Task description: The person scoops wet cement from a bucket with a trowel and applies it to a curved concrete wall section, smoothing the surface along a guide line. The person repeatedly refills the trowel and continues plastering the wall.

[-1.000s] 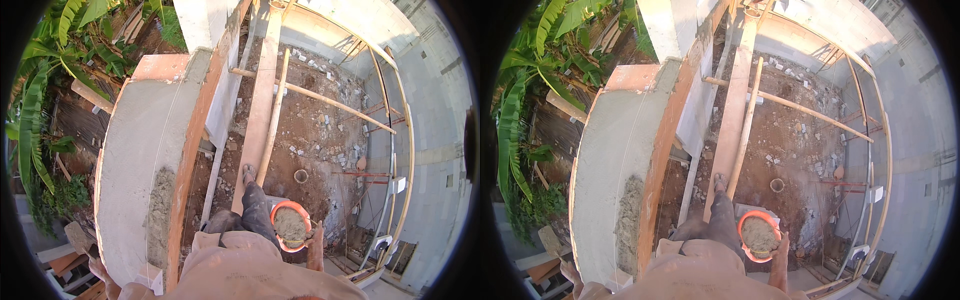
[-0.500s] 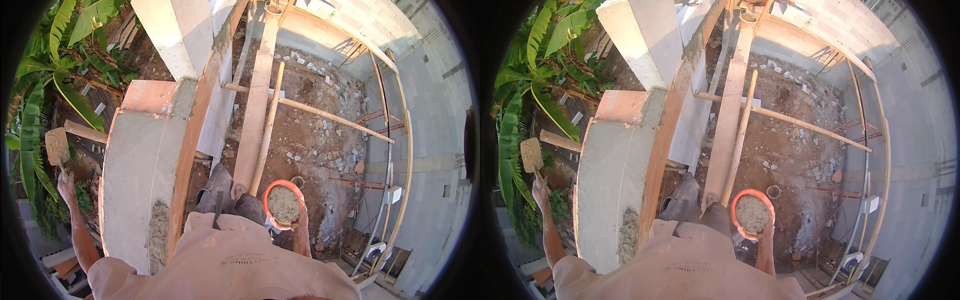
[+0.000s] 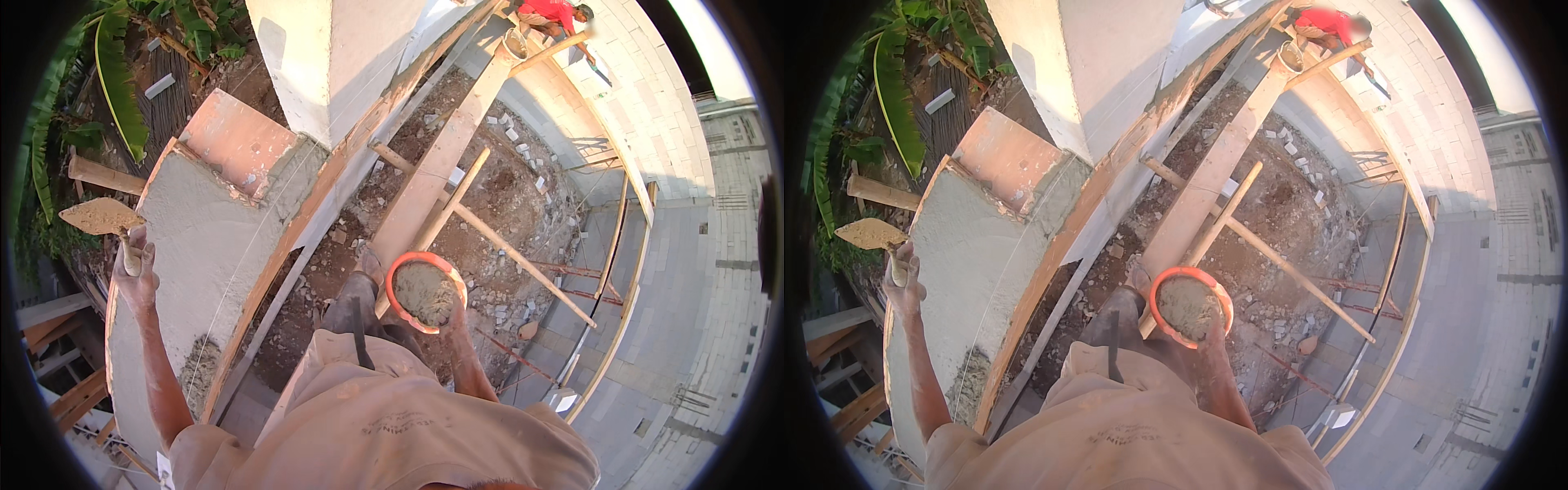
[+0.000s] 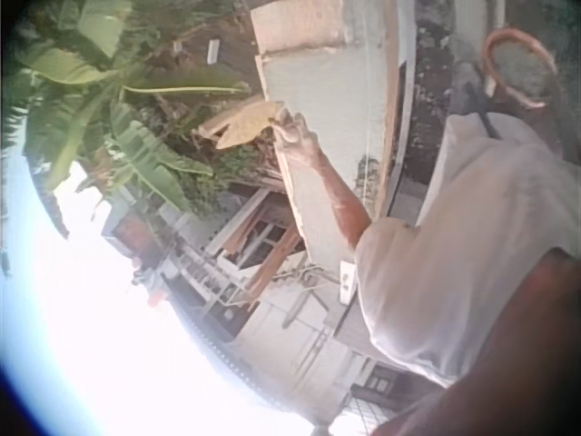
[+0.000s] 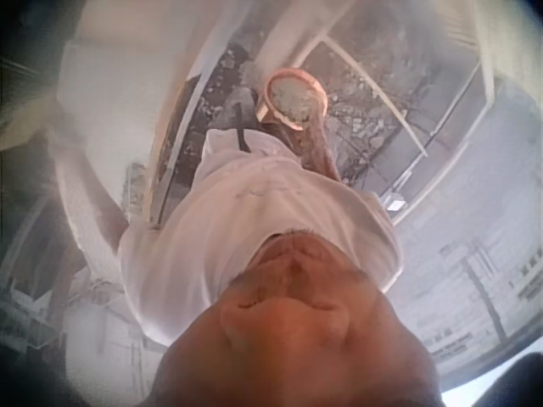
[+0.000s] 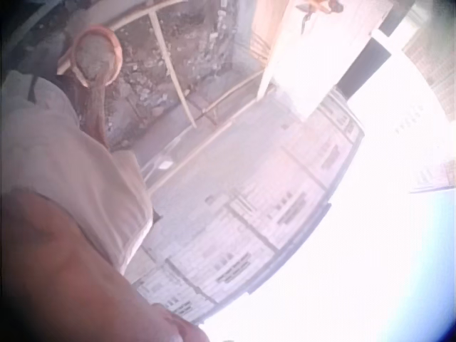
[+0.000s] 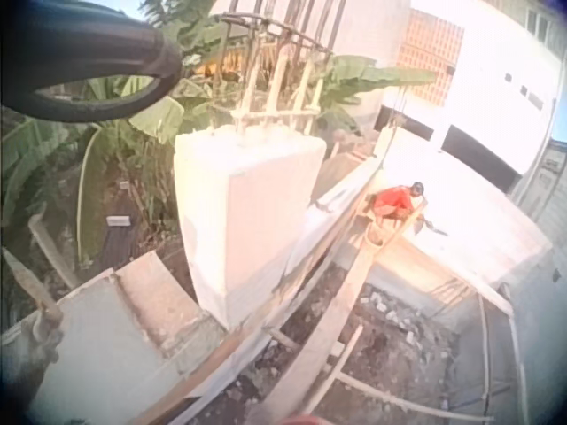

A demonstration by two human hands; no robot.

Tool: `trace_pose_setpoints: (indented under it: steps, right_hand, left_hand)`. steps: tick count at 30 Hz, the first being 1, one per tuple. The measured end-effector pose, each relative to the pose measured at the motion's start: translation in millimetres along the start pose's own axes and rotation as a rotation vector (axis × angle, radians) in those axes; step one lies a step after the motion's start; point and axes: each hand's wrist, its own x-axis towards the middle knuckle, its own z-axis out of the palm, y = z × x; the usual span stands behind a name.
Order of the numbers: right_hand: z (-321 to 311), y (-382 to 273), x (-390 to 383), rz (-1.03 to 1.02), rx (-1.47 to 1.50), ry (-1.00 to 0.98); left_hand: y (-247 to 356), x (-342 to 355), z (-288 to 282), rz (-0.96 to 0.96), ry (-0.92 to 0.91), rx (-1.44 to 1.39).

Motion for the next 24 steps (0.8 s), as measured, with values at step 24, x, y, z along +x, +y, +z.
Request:
trace_pose_setpoints:
  steps: [24]
  right_hand:
    - [261, -121, 80, 0.182, -1.099, -0.628]
  left_hand:
    - [218, -361, 214, -1.281, 0.919, -0.081]
